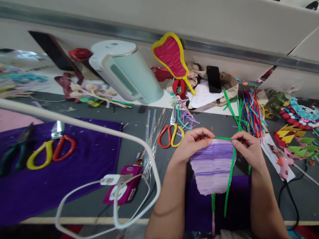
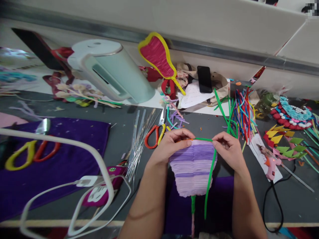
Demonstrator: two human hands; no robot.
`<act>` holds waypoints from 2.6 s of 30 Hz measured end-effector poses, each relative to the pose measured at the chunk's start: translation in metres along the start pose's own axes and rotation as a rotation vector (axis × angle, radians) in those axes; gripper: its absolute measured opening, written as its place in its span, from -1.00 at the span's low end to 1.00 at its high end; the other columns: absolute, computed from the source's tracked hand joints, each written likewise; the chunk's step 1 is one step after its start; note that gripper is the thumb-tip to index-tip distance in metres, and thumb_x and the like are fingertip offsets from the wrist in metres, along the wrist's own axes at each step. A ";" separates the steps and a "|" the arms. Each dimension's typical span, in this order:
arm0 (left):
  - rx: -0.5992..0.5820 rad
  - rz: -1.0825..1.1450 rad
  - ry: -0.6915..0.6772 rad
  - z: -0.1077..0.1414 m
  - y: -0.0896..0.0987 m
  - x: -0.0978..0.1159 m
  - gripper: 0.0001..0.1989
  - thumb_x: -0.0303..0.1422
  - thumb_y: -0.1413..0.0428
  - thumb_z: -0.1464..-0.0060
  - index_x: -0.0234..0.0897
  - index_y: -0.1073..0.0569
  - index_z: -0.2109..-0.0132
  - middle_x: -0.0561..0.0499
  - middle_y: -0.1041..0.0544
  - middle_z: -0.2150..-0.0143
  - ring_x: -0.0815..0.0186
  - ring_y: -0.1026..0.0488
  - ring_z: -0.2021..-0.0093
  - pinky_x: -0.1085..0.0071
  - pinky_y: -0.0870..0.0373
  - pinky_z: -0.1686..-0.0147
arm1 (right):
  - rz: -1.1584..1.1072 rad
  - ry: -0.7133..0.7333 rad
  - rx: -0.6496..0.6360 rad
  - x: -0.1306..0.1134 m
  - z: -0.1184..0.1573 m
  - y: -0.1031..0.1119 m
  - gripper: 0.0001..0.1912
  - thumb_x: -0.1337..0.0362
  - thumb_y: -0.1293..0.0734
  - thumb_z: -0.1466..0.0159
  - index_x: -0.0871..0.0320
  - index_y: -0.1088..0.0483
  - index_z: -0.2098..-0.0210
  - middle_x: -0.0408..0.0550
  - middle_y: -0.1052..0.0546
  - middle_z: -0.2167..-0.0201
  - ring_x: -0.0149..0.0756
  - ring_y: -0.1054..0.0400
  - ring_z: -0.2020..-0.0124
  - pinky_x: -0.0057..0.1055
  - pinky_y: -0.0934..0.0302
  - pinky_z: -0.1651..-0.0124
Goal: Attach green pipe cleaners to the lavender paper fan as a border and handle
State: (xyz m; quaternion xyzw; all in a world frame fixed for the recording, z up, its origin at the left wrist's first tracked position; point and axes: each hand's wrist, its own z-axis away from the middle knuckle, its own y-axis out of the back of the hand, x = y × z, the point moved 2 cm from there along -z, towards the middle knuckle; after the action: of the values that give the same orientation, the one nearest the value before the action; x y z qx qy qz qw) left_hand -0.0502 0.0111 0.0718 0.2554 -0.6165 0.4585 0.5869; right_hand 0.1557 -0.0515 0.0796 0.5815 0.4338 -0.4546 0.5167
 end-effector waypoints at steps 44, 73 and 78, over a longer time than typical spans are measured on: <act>0.175 -0.039 -0.018 -0.001 0.014 -0.001 -0.82 -0.38 -0.37 0.21 -0.27 -0.58 0.37 0.08 -0.50 0.48 0.47 -0.36 0.50 0.55 -0.23 0.49 | -0.176 -0.061 -0.191 0.005 0.003 -0.002 -0.63 0.26 -0.38 -0.21 0.06 -0.42 -0.02 -0.09 -0.41 0.25 -0.44 -0.28 0.38 -0.57 -0.33 0.49; 0.344 0.144 -0.095 -0.014 0.021 -0.008 -0.77 -0.43 -0.34 0.36 -0.29 -0.56 0.41 0.10 -0.52 0.50 0.45 -0.37 0.53 0.53 -0.26 0.48 | -0.574 -0.081 -0.294 0.023 -0.010 -0.011 -0.45 0.27 -0.55 -0.02 0.12 -0.41 0.01 -0.17 -0.45 0.38 -0.47 -0.34 0.50 -0.60 -0.31 0.61; 0.370 0.108 -0.159 -0.011 0.021 -0.004 -0.78 -0.41 -0.35 0.36 -0.28 -0.56 0.43 0.09 -0.52 0.49 0.44 -0.38 0.51 0.52 -0.26 0.47 | -0.618 -0.139 -0.318 0.027 -0.011 -0.012 -0.51 0.25 -0.56 -0.01 0.15 -0.41 0.09 -0.23 -0.44 0.49 -0.52 -0.30 0.62 -0.61 -0.26 0.66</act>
State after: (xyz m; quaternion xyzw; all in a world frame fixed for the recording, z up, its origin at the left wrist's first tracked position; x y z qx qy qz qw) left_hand -0.0618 0.0296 0.0616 0.3605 -0.5790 0.5733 0.4541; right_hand 0.1505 -0.0386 0.0517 0.3028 0.6186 -0.5547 0.4669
